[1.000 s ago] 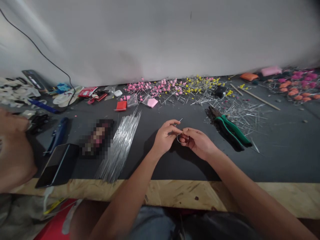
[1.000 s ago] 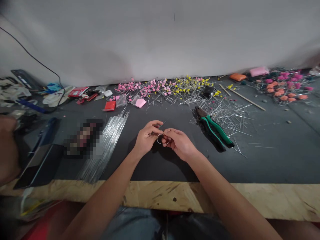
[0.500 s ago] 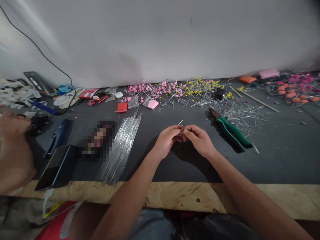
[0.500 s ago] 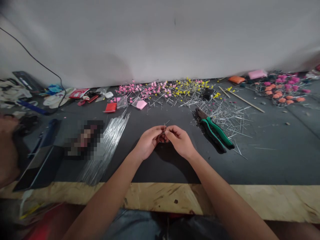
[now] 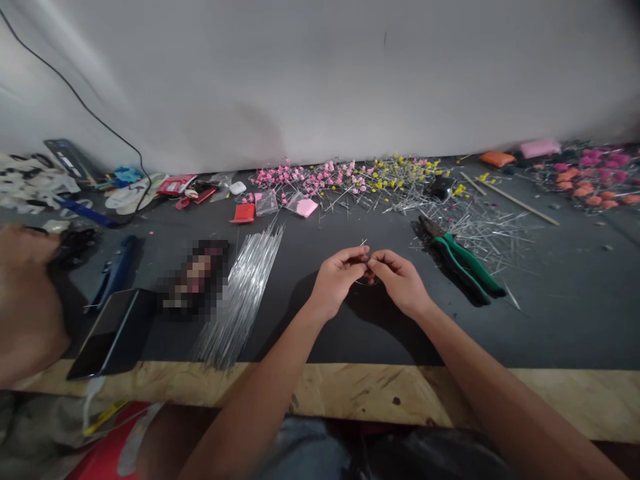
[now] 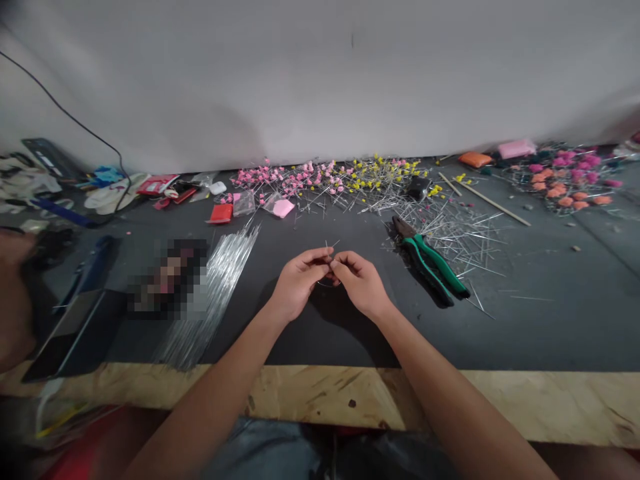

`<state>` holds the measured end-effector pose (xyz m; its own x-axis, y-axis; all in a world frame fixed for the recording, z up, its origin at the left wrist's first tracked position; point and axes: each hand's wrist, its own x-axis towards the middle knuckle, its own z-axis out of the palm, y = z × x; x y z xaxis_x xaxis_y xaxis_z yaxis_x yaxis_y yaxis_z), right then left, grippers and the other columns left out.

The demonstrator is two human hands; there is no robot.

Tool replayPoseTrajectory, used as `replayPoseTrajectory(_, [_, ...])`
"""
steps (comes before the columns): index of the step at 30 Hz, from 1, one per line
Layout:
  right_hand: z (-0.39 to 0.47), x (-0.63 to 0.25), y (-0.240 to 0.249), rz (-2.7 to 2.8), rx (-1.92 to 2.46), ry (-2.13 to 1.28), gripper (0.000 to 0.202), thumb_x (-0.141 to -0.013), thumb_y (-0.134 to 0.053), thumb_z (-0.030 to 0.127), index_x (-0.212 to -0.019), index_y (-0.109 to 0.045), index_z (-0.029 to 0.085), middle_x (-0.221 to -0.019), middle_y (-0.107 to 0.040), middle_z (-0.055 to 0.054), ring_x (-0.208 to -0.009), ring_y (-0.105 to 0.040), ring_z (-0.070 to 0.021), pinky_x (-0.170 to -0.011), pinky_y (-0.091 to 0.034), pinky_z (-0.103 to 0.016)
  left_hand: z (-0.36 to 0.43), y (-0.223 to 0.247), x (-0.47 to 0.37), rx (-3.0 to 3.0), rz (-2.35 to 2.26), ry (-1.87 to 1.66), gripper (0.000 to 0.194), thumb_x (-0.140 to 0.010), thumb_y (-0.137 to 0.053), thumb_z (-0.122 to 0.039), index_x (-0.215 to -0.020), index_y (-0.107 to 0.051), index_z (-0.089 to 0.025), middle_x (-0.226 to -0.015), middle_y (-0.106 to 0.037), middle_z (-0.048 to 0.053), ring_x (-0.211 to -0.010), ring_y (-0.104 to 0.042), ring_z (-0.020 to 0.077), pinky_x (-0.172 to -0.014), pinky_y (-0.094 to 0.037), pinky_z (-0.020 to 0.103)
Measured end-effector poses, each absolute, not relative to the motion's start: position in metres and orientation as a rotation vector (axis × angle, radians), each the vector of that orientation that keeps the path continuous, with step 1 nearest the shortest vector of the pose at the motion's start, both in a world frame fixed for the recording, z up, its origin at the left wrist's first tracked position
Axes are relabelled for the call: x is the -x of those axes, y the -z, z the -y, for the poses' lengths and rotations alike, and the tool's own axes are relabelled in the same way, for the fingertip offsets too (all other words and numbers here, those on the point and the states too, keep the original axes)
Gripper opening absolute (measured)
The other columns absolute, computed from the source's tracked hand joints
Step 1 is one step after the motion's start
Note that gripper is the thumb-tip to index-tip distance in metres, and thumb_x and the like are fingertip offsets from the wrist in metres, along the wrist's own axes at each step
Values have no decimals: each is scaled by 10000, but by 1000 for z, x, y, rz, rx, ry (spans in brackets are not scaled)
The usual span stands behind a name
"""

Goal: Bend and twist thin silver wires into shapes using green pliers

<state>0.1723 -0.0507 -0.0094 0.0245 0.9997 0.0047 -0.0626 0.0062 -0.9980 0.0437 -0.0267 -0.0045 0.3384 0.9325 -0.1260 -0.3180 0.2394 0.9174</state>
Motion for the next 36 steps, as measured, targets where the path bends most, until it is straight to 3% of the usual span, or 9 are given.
replayPoseTrajectory(11, [49, -168, 21, 959, 1157, -1270, 92, -742, -539, 244, -671, -555, 188, -534, -477, 41, -504, -417, -94, -504, -326, -243, 34, 5, -42, -1686, -1032, -1110, 234, -782, -494, -119, -872, -681, -229, -884, -616, 31, -794, -591, 117, -748, -478, 266])
replayPoseTrajectory(18, [49, -167, 18, 1000, 1202, -1282, 123, -733, -534, 284, -656, -539, 188, -545, -469, 41, -497, -409, -90, -495, -332, -242, 34, 5, -40, -1847, -1069, -1143, 224, -799, -496, -155, -952, -642, -228, -911, -631, 42, -839, -588, 133, -757, -465, 268])
replayPoseTrajectory(25, [50, -168, 16, 1053, 1231, -1347, 119, -724, -508, 255, -623, -511, 193, -524, -465, 51, -483, -419, -88, -489, -343, -235, 34, 1, -37, -1956, -1160, -1143, 186, -747, -520, -100, -836, -642, -208, -749, -596, 0, -675, -548, 90, -651, -446, 221])
replayPoseTrajectory(36, [51, -168, 14, 955, 1156, -1496, 97, -707, -506, 228, -620, -519, 187, -513, -469, 52, -477, -415, -81, -482, -341, -224, 34, 1, -39, -2019, -1077, -1285, 156, -759, -523, -98, -799, -636, -198, -727, -607, 4, -686, -556, 91, -647, -448, 222])
